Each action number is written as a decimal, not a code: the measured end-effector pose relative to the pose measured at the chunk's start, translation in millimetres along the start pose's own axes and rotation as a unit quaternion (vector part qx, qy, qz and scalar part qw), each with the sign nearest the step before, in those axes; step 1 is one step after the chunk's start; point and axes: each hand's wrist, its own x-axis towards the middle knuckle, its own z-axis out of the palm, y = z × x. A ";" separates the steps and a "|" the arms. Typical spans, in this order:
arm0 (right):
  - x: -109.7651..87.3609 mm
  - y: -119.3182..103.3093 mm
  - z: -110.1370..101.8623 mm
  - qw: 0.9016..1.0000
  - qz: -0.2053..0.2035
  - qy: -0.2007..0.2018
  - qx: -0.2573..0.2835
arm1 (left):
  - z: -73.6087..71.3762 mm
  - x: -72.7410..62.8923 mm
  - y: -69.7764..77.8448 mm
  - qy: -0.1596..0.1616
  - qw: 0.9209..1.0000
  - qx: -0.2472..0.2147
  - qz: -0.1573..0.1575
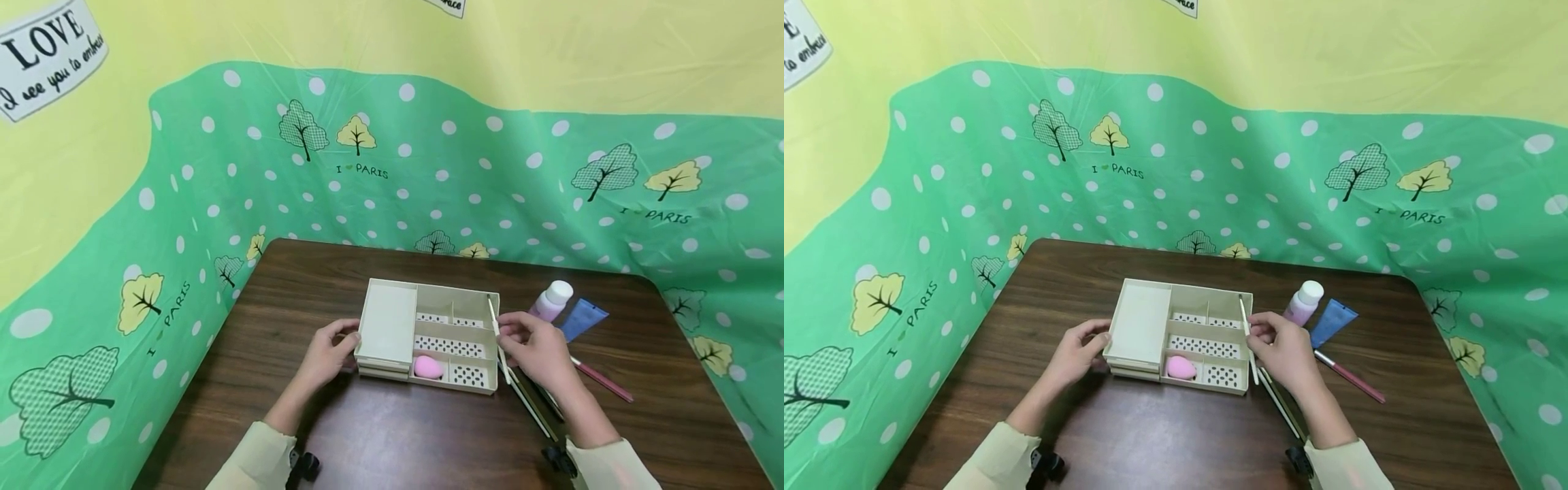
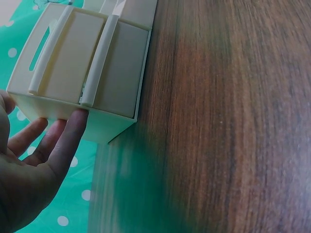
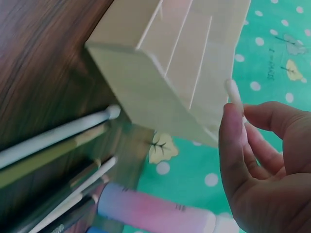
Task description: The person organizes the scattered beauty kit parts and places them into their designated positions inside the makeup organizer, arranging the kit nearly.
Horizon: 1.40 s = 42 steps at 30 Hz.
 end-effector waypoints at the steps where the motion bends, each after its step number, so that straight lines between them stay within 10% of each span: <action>1: 1.1 -2.0 1.6 1.000 -0.003 0.000 0.005 | 0.1 0.1 0.6 0.001 1.000 0.000 0.001; 42: 35.4 -80.7 94.3 0.979 0.066 -0.056 0.184 | 0.9 -0.7 2.4 0.007 1.000 0.006 -0.004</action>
